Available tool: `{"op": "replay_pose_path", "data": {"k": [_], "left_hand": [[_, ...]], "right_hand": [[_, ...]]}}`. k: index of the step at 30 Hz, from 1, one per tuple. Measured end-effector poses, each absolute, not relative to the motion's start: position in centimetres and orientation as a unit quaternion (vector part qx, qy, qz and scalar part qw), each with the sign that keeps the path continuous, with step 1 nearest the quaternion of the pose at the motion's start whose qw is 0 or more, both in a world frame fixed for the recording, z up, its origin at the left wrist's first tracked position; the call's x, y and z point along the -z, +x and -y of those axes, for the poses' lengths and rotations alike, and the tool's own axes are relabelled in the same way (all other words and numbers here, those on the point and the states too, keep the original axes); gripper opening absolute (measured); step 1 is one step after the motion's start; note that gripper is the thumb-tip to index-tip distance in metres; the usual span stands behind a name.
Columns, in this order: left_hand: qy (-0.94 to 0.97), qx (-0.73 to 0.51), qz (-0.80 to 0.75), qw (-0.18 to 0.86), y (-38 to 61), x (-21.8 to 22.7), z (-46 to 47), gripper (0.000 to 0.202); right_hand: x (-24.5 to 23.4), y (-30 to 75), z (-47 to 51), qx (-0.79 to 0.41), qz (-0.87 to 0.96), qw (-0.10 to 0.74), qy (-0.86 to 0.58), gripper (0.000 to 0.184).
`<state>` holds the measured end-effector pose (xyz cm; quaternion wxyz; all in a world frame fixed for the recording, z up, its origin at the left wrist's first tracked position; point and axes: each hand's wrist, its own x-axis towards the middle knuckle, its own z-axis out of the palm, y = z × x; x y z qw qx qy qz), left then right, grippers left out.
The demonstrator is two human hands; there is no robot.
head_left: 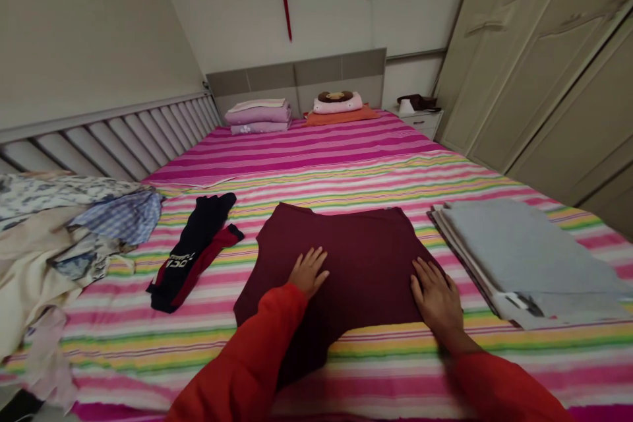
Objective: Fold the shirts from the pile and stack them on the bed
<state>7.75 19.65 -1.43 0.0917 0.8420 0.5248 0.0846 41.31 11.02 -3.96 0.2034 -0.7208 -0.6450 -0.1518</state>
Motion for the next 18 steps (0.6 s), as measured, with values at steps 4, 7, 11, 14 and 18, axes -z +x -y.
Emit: {"op": "replay_pose_path", "data": {"k": [4, 7, 11, 14, 18], "left_hand": [[0.792, -0.086, -0.598, 0.089, 6.7, 1.3, -23.1, 0.051], [0.720, -0.101, -0.683, 0.075, 2.3, 0.3, -25.9, 0.050], [0.670, -0.124, -0.730, 0.059, -1.4, -1.3, -28.6, 0.045], [0.704, -0.152, -0.690, 0.069, -0.3, -2.2, -30.3, 0.036], [0.749, -0.181, -0.629, 0.103, 3.9, -2.6, -33.3, 0.032]], "right_hand": [[4.1, 41.5, -11.0, 0.146, 0.651, 0.206, -0.716, 0.048], [4.3, 41.7, -11.0, 0.144, 0.650, 0.212, -0.715, 0.048], [4.4, 41.7, -11.0, 0.142, 0.649, 0.223, -0.713, 0.047], [4.5, 41.7, -11.1, 0.148, 0.652, 0.226, -0.708, 0.048], [4.5, 41.8, -11.1, 0.157, 0.654, 0.222, -0.706, 0.048]]}}
